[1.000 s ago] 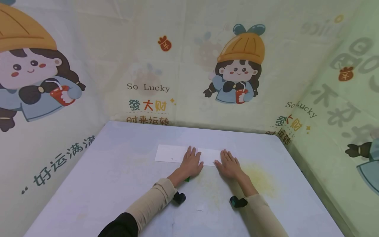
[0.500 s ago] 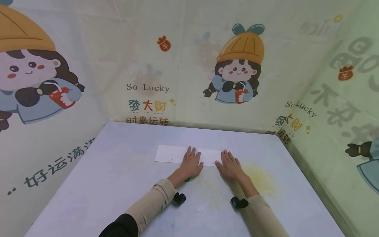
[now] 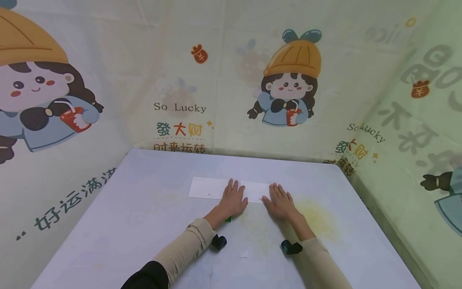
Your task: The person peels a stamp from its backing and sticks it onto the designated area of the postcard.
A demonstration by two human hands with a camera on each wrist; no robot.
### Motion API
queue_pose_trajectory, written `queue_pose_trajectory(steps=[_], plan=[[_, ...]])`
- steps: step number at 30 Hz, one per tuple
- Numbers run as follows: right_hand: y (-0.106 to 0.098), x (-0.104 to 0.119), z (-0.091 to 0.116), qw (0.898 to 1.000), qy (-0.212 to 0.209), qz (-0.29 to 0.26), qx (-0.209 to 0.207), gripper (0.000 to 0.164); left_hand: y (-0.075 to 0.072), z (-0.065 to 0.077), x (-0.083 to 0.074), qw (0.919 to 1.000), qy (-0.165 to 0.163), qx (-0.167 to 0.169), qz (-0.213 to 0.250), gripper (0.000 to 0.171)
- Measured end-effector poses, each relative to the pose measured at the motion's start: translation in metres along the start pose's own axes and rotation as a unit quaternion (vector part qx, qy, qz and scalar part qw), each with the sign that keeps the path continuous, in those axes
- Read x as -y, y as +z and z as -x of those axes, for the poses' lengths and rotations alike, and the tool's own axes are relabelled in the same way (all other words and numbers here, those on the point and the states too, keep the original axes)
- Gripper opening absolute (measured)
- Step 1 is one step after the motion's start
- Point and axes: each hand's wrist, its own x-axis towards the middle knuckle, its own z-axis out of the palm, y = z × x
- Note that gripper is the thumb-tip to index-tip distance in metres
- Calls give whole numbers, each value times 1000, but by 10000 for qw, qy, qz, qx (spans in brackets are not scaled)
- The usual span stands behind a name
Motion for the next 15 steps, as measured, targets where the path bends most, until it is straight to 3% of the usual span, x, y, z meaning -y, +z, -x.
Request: queue_pose_trajectory(steps=[15], plan=[[2, 0, 1, 9999, 49, -70, -88, 77, -2, 1, -1, 10000, -32, 56, -4, 58]])
